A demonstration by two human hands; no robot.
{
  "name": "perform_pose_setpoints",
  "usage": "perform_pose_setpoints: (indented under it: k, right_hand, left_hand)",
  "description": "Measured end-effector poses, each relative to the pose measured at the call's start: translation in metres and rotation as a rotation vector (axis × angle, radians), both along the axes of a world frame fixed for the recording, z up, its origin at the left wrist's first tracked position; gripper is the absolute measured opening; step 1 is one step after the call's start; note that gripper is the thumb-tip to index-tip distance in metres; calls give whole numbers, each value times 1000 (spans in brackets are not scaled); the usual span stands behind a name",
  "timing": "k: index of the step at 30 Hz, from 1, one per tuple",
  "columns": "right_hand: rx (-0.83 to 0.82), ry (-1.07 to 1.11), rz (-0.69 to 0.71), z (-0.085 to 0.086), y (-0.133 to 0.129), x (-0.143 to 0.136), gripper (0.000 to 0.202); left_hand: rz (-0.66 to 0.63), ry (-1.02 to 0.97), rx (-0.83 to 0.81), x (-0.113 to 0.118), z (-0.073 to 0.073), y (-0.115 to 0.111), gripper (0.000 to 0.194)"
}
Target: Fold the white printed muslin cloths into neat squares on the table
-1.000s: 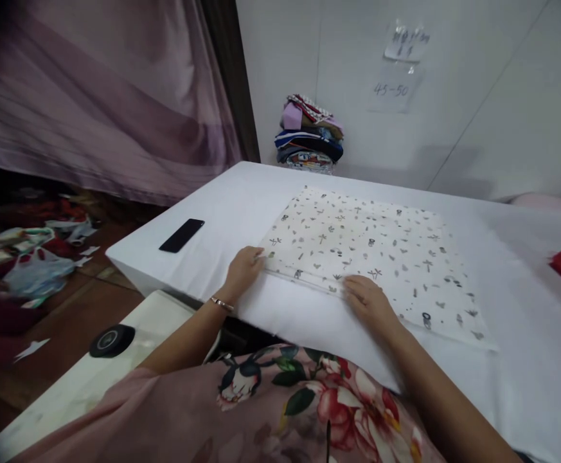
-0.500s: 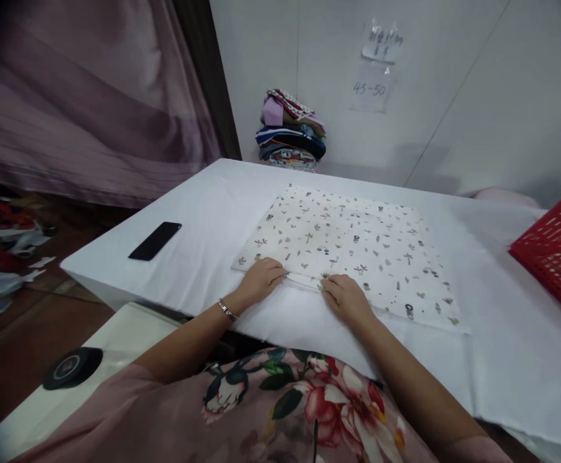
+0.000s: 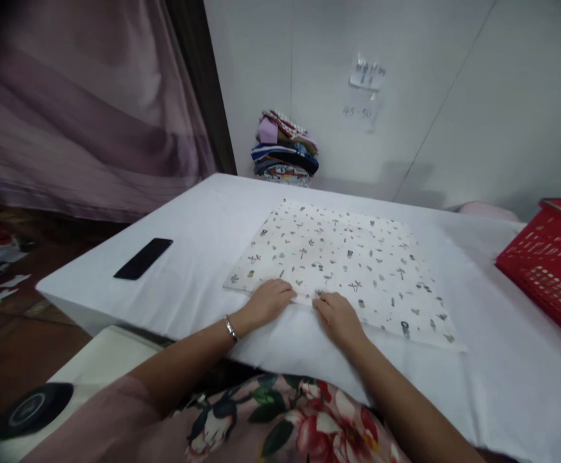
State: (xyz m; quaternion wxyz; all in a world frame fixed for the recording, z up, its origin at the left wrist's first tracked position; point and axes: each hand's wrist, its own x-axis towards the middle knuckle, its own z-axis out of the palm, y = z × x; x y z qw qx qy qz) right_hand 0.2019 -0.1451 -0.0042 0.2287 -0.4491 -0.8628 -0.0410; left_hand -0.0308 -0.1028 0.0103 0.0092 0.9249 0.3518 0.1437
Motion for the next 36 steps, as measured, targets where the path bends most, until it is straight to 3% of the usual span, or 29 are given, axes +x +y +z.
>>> perform_pose_setpoints:
  k: [5,12,18,23,29,32,36]
  right_hand:
    - [37,-7,42,-11,1,-2,25]
    - [18,8,45,-11,-2,-1,26]
    - [65,49,22,-20,-10,36,31]
    - [71,-21,-43,-20,-17,61,30]
    - [-22,-126,-88,-12,-10,65,29]
    - [-64,-128,-77,-7,-15,76,28]
    - [-71,-111,-118,-1,-33,113,29]
  left_hand:
    - [-43,1,3,-5,-12,2,18]
    - [7,8,-32,-15,-13,-3,21]
    - [140,23,-73,-46,-3,-1,25]
    - [90,0,28,-60,-3,3,31]
    - [-51,-12,138,-38,-18,24,34]
    - [-158,4,152,-22,-14,27,35]
    - [-248,-10,218,-15,-6,27,34]
